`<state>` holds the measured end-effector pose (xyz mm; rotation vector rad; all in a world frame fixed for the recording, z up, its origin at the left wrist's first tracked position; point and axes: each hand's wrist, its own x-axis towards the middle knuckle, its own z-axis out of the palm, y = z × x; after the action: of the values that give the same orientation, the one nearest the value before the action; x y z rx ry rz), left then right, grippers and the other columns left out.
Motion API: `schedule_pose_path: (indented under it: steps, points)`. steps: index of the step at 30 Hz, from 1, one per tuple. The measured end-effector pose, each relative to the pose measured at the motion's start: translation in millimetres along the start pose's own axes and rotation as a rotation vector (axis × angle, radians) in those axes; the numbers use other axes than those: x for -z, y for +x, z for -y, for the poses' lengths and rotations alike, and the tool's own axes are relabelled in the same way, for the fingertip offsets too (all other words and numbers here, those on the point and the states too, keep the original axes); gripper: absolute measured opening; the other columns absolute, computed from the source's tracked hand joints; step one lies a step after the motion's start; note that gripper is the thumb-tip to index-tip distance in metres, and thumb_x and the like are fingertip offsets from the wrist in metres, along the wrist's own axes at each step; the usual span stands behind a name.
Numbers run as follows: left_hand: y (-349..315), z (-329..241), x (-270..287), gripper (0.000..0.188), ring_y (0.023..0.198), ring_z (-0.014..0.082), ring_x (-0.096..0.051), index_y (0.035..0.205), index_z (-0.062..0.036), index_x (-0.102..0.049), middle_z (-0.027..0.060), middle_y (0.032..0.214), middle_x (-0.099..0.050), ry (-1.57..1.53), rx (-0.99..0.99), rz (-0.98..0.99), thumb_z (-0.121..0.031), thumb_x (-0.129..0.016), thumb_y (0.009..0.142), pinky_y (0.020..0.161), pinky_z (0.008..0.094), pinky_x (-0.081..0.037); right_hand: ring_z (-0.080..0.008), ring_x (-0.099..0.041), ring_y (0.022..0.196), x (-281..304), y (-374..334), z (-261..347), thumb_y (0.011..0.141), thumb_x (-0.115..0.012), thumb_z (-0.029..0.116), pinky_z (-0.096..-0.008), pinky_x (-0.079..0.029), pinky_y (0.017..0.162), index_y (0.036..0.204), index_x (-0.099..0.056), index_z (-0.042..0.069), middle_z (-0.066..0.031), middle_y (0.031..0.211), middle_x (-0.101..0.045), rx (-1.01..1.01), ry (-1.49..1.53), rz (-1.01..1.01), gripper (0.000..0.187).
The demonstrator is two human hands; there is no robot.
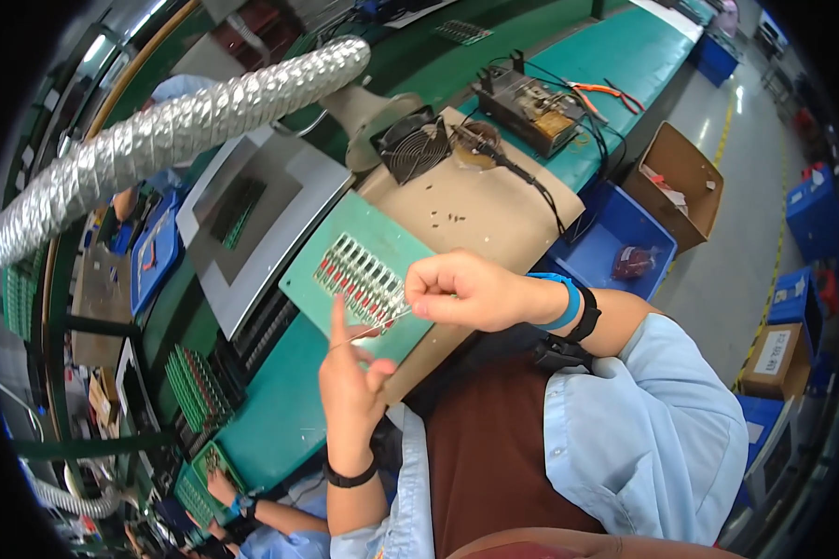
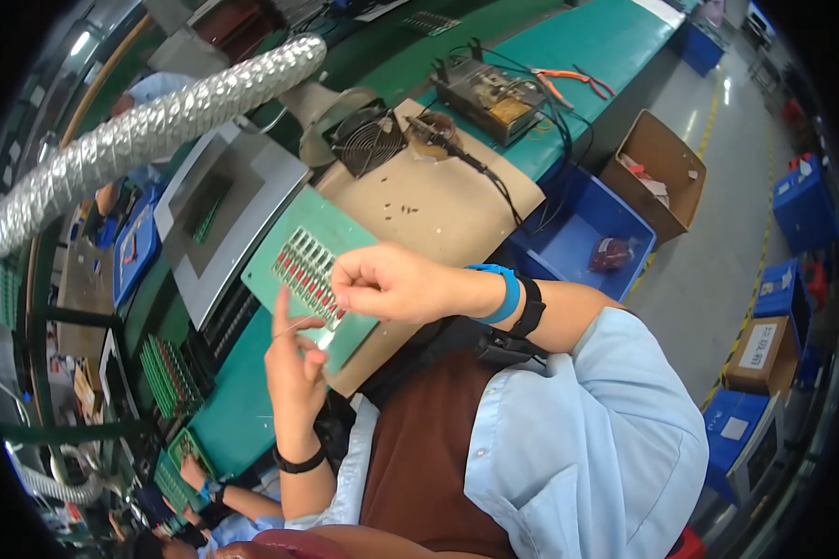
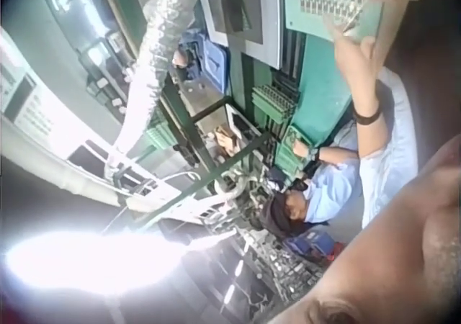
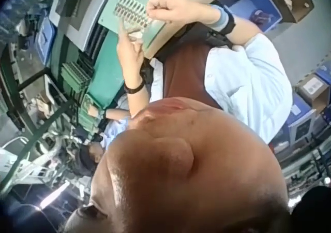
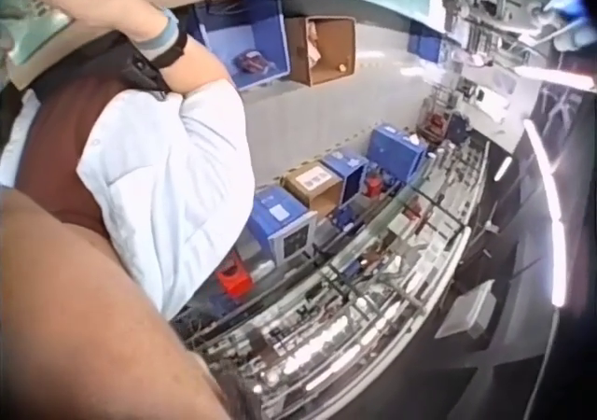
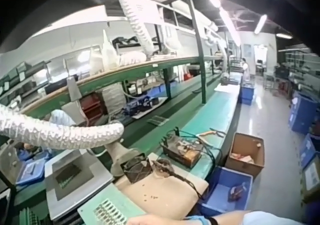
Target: The person opens a fixture, places a circuit board inside, and closes the lid before opening it again to remove the board. They then use a soldering iron and solder wire to solder components onto the board.
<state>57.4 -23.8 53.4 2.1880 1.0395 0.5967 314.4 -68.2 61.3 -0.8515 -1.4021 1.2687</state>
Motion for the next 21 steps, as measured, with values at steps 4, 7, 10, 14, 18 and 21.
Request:
schedule_pose_path:
  steps: [4,7,10,14,18,21]
  points:
    - [3,-14,-4,0.095,0.067,0.0117,-0.063,0.159,-0.0021,-0.034,0.0097,0.097,-0.073,-0.32,0.058,-0.193,-0.033,-0.086,0.085,0.056,0.0244,-0.046,-0.005,-0.048,0.064,10,1,-5,0.101,-0.062,0.012,-0.0272,-0.04,0.057,0.091,-0.062,0.003,-0.0008,0.069,-0.059,-0.026,-0.021,0.012,0.014]
    - [3,-20,-15,0.078,0.067,0.0082,-0.06,0.153,-0.0022,-0.043,0.0081,0.094,-0.072,-0.432,0.055,-0.207,-0.019,-0.082,0.088,0.056,0.0209,-0.044,-0.0045,-0.047,0.062,3,5,-9,0.102,-0.063,0.013,-0.0275,-0.039,0.056,0.093,-0.062,0.002,0.0001,0.067,-0.058,-0.056,-0.124,0.074,0.014]
    - [6,-20,-18,0.054,0.066,0.0059,-0.056,0.144,-0.0017,-0.055,0.0061,0.092,-0.069,-0.411,0.024,-0.126,-0.005,-0.075,0.093,0.057,0.0188,-0.042,-0.0057,-0.047,0.06,-8,9,-14,0.101,-0.064,0.014,-0.0281,-0.039,0.056,0.094,-0.063,0.002,0.0002,0.065,-0.057,-0.112,-0.17,0.155,0.014]
    - [8,-13,-18,0.024,0.068,0.0065,-0.057,0.115,-0.0001,-0.072,0.0054,0.092,-0.068,-0.121,-0.244,-0.215,0.003,-0.073,0.091,0.056,0.0183,-0.041,-0.0078,-0.047,0.057,-8,12,-22,0.101,-0.065,0.014,-0.0285,-0.039,0.055,0.095,-0.064,0.003,-0.0006,0.063,-0.058,-0.044,-0.168,0.134,0.013]
    - [8,-11,-15,0.006,0.068,0.0071,-0.058,0.094,0.0003,-0.073,0.0051,0.09,-0.068,-0.112,-0.12,-0.365,0.005,-0.074,0.089,0.055,0.0186,-0.041,-0.01,-0.049,0.057,0,12,-32,0.101,-0.065,0.014,-0.0298,-0.04,0.055,0.094,-0.063,0.002,-0.0023,0.064,-0.059,0.041,-0.214,0.058,0.014]
    - [13,-13,-17,0.009,0.067,0.007,-0.057,0.095,0.0001,-0.073,0.0051,0.088,-0.067,-0.165,-0.131,-0.264,0.004,-0.075,0.088,0.054,0.0193,-0.041,-0.0113,-0.052,0.057,-2,14,-29,0.101,-0.064,0.014,-0.0313,-0.041,0.055,0.093,-0.062,0.002,-0.0036,0.066,-0.062,0.048,-0.12,0.094,0.014]
